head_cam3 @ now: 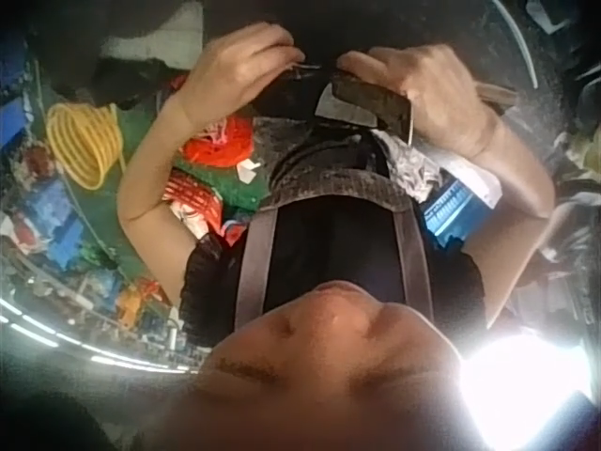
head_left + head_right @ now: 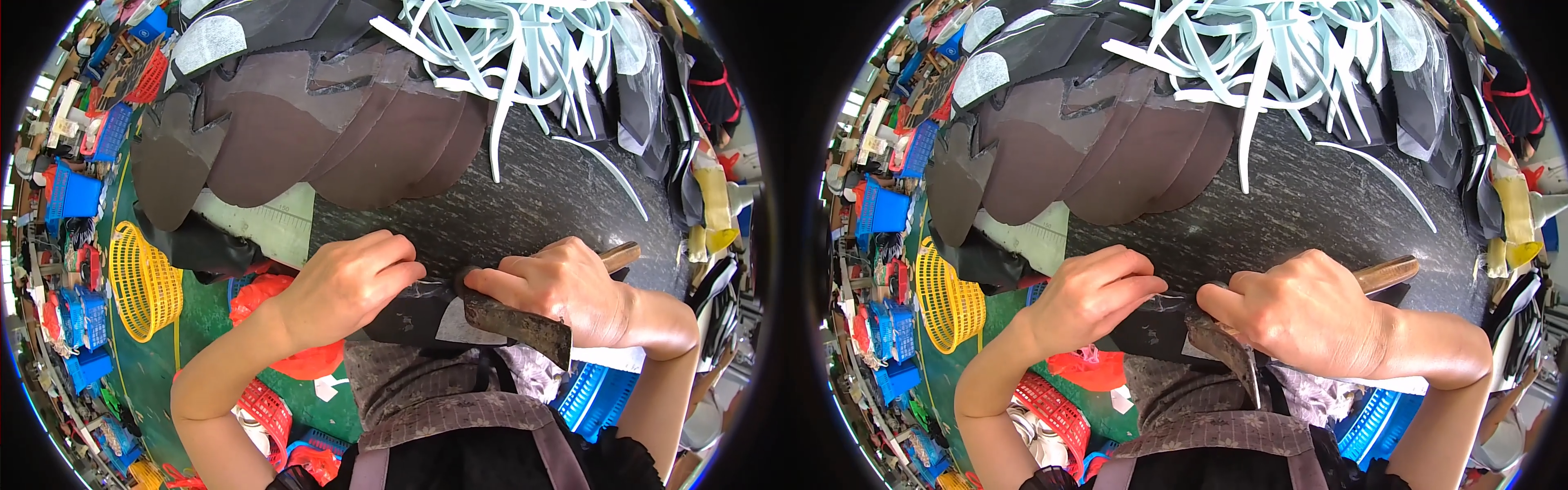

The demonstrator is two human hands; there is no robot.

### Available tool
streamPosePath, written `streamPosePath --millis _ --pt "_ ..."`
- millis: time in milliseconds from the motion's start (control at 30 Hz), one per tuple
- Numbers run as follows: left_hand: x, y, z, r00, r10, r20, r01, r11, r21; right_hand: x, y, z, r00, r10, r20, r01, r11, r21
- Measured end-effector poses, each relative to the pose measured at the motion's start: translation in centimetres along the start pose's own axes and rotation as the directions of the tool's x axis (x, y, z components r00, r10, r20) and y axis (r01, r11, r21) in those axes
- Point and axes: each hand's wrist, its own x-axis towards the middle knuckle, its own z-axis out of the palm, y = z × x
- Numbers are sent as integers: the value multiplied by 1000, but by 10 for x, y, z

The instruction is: The person places reinforcement strips onto shoe pieces, folds the leather edges over the strips by hand, and hammers the folded seams flat with a hammer.

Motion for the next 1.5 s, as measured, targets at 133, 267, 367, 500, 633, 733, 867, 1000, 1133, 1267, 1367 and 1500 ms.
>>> streamPosePath --millis 133,267,367,500,633,733,867,1000,1133,1267,1367,1500 --pt "-2 -5 -3 995 90 51 -96 987 132 -1 0 -1 1000 6 15 -6 1000 -1" --pt "-5 -3 -4 984 175 -40 -161 959 232 -1 1 -2 999 30 17 -31 999 36" --pt "-10 -9 3 964 264 -28 -247 930 272 6 3 -8 991 37 -130 -33 999 39" --pt "-14 -11 9 950 310 -30 -291 917 272 14 -1 6 1000 -25 -18 26 997 69" --pt "-17 -9 8 951 305 42 -301 893 335 19 4 -7 990 32 -139 -19 996 91" --pt "-17 -11 -4 957 274 90 -289 909 299 21 -4 5 999 2 39 -4 998 59" --pt "-20 -19 1 986 162 -51 -160 986 44 26 1 -2 994 33 -102 -27 998 61" --pt "-21 -8 -5 974 217 57 -225 946 234 30 -4 5 999 -31 -23 31 999 30" --pt "-28 3 1 988 144 61 -156 913 377 34 -2 2 996 -6 -94 15 996 90" --pt "-30 -6 -8 972 -134 -194 150 986 72 33 -2 8 998 -21 -51 29 987 156" --pt "-33 -10 -5 976 -90 -199 99 994 35 31 -2 7 997 -25 -71 36 986 161" --pt "-36 -8 0 974 -70 -214 88 993 75 38 -4 10 997 -22 -73 31 992 123"
